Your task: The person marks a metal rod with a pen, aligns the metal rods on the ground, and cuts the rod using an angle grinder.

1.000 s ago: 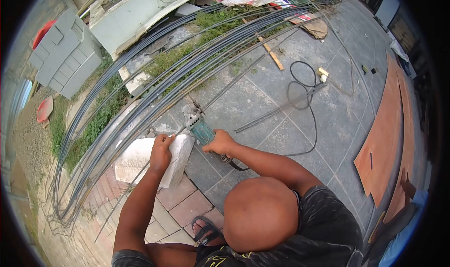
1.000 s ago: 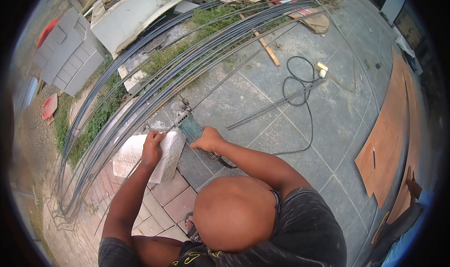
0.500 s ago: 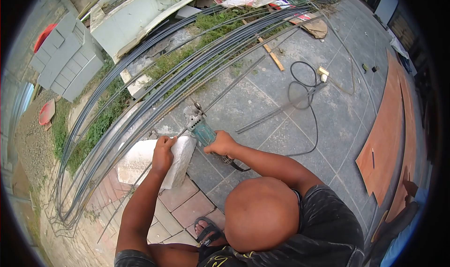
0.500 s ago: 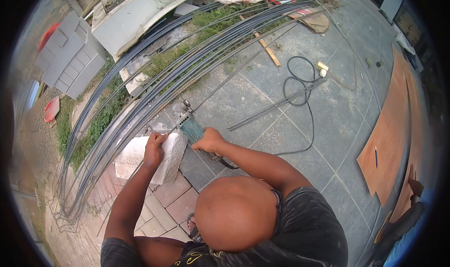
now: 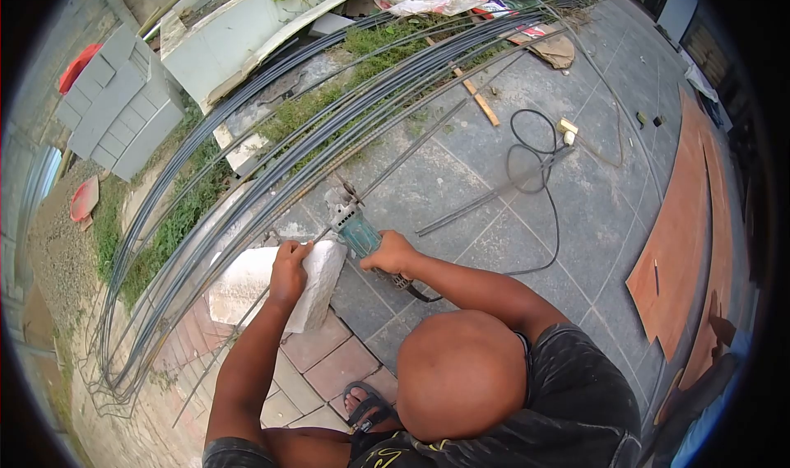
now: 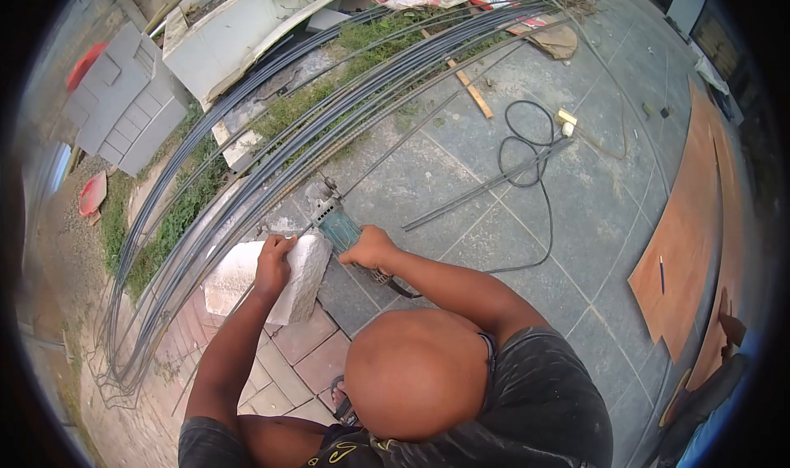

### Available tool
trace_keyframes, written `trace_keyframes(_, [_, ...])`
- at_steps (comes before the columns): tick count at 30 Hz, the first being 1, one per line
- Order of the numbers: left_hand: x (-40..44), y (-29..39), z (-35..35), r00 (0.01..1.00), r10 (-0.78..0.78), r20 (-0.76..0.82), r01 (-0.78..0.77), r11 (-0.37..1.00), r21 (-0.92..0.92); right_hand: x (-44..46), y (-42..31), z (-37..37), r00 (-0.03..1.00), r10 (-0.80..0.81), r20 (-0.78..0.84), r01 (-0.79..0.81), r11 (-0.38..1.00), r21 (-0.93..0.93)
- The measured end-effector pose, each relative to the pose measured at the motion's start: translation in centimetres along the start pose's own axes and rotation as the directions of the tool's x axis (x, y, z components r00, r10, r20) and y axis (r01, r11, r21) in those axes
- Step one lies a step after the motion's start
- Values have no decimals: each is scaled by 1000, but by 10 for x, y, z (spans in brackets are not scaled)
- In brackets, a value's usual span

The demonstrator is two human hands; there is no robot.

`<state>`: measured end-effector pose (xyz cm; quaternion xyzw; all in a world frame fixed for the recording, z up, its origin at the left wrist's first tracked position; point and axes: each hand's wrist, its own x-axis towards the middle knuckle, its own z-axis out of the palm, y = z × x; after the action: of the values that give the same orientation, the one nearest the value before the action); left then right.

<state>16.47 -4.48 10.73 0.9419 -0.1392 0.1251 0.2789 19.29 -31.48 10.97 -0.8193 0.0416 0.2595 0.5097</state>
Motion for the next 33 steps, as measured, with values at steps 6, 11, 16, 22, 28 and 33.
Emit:
trace_keyframes(6, [1,1,-1,1000,1,5,-1,1000,1,-2,-2,-1,1000,7,3,-7,1000,0])
trace_keyframes(11, [0,4,-2,998,-54,31,56,997,-57,-1,-2,-1,1000,18,16,-18,1000,-5])
trace_keyframes(16, [1,3,-3,998,-47,37,49,998,-50,-3,-4,-2,1000,9,0,-9,1000,-18])
trace_keyframes(22, [1,2,-2,998,-48,34,49,998,-42,-1,-3,-1,1000,19,8,-18,1000,-22])
trace_keyframes(28, [2,4,-2,999,-34,12,34,998,-48,3,1,0,999,18,33,-19,1000,12])
trace_keyframes(33, [2,4,-2,1000,-25,6,25,999,-33,3,0,0,999,23,39,-24,1000,19])
